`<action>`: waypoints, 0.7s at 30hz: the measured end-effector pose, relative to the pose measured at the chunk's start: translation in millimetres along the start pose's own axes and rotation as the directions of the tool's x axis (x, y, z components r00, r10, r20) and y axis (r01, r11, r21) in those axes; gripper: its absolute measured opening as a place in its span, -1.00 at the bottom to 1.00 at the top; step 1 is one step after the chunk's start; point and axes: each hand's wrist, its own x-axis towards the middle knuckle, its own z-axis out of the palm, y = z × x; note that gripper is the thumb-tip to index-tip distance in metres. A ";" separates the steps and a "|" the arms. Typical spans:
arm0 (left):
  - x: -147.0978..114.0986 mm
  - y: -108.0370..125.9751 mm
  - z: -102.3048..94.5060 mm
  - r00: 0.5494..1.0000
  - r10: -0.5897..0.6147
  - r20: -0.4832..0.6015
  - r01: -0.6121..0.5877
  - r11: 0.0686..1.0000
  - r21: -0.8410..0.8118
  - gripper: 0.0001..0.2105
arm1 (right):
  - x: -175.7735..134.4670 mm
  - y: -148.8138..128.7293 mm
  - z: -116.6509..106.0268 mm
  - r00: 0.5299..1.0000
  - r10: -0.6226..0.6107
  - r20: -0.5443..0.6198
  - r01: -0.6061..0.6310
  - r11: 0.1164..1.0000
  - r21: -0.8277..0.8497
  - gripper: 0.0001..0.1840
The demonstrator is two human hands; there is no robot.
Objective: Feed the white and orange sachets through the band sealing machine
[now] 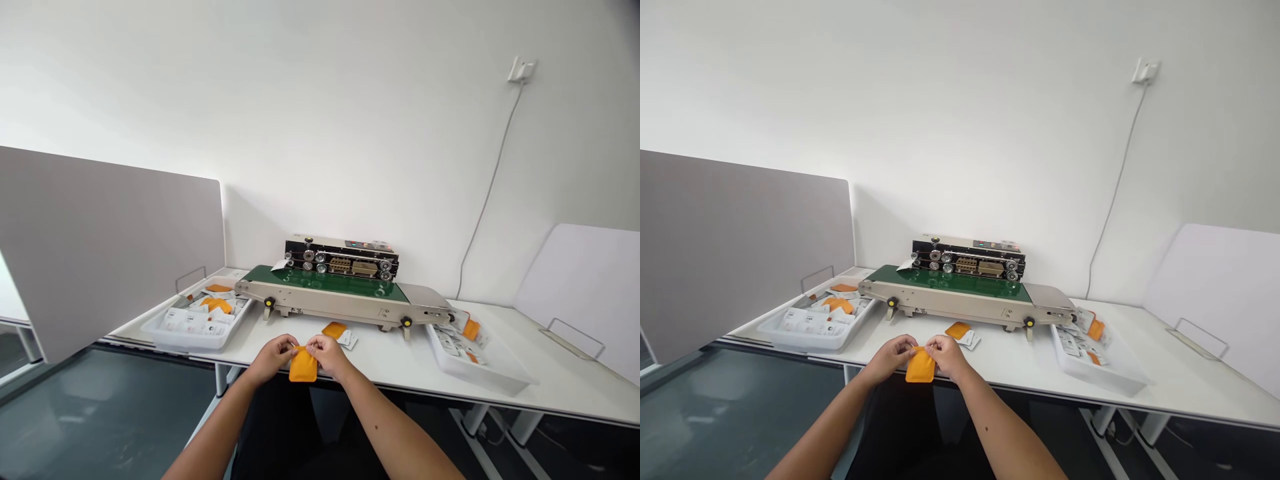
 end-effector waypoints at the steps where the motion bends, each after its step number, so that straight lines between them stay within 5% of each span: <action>1: -0.2 0.3 0.2 1.000 0.003 0.000 -0.003 1.000 0.004 -0.63 | -0.1 -0.3 0.2 1.000 -0.003 0.003 0.003 1.000 0.006 -0.64; 21: 1.8 2.9 0.4 0.995 -0.052 -0.080 0.047 0.996 -0.073 -0.64 | -4.9 7.2 -9.6 0.992 -0.067 -0.112 0.060 0.996 -0.058 -0.71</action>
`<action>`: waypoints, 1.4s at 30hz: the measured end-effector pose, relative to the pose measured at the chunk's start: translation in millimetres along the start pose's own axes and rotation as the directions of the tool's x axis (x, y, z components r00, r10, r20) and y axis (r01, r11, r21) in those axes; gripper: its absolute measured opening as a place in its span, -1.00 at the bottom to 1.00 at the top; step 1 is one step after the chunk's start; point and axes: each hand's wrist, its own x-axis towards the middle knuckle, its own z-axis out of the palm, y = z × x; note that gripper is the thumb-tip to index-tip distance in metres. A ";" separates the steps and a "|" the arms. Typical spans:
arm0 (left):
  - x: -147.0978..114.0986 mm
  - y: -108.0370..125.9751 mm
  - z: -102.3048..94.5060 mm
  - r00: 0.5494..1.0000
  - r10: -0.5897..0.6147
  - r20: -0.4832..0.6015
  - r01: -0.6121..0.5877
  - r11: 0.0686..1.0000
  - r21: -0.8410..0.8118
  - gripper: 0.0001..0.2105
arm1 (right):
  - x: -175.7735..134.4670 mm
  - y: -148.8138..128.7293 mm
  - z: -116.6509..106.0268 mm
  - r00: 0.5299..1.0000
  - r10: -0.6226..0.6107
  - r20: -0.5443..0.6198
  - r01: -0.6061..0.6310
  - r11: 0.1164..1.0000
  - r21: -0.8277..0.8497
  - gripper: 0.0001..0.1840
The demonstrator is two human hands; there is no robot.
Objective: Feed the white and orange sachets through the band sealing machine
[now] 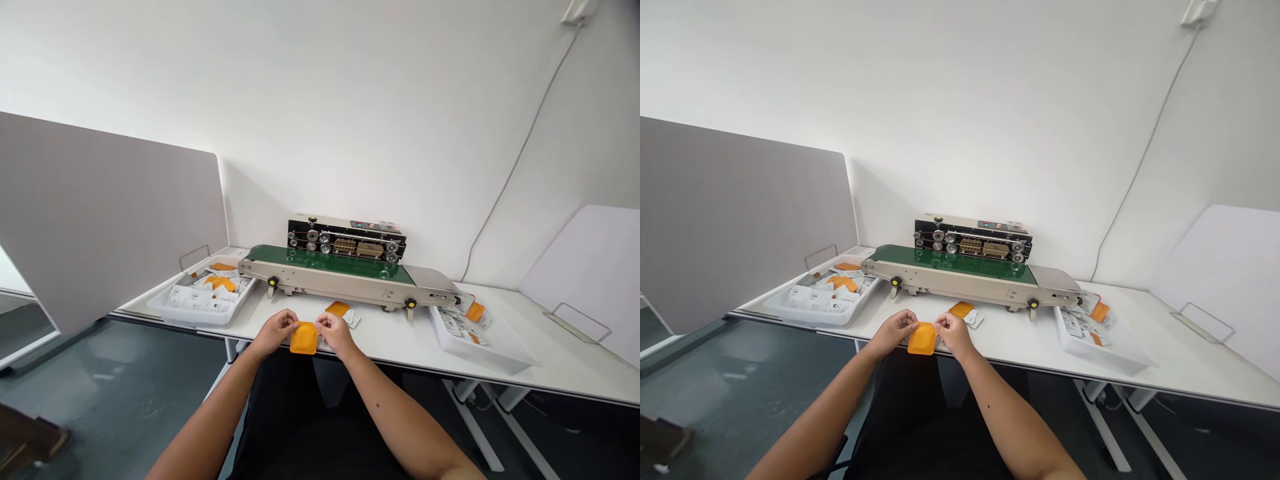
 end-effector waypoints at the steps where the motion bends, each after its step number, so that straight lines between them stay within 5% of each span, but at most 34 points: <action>1: -0.4 0.5 0.1 1.000 -0.014 0.002 0.014 1.000 -0.009 -0.63 | -0.4 -0.5 0.0 1.000 -0.004 0.002 0.004 1.000 -0.006 -0.71; 9: -1.5 -0.8 1.0 0.998 -0.056 0.024 0.059 0.991 -0.122 -0.63 | -3.0 -6.2 -0.3 0.989 -0.040 0.142 0.061 0.986 -0.153 -0.71; 16: -5.9 6.5 1.8 0.973 -0.017 0.230 0.026 0.999 -0.036 -0.58 | 1.7 2.4 -1.0 0.997 0.040 0.058 -0.044 0.996 0.071 -0.62; 22: -6.8 6.5 -2.1 0.947 0.012 0.322 0.000 0.999 -0.038 -0.51 | -1.3 -9.0 -1.1 0.973 0.049 0.226 -0.059 0.998 0.037 -0.64; 27: -3.7 -0.8 3.0 0.956 0.007 0.294 -0.017 0.999 0.030 -0.51 | -4.1 -14.3 -2.4 0.964 0.073 0.255 -0.092 0.994 0.065 -0.51; 33: -1.5 -7.0 3.1 0.992 0.120 0.046 -0.123 0.990 0.073 -0.54 | -1.4 -8.1 -2.1 0.963 0.024 0.269 -0.039 0.998 0.051 -0.50; 42: -6.4 3.0 2.5 0.977 0.039 0.211 -0.040 0.999 0.001 -0.66 | 1.3 -5.8 -2.6 0.967 0.093 0.236 -0.107 0.993 0.047 -0.62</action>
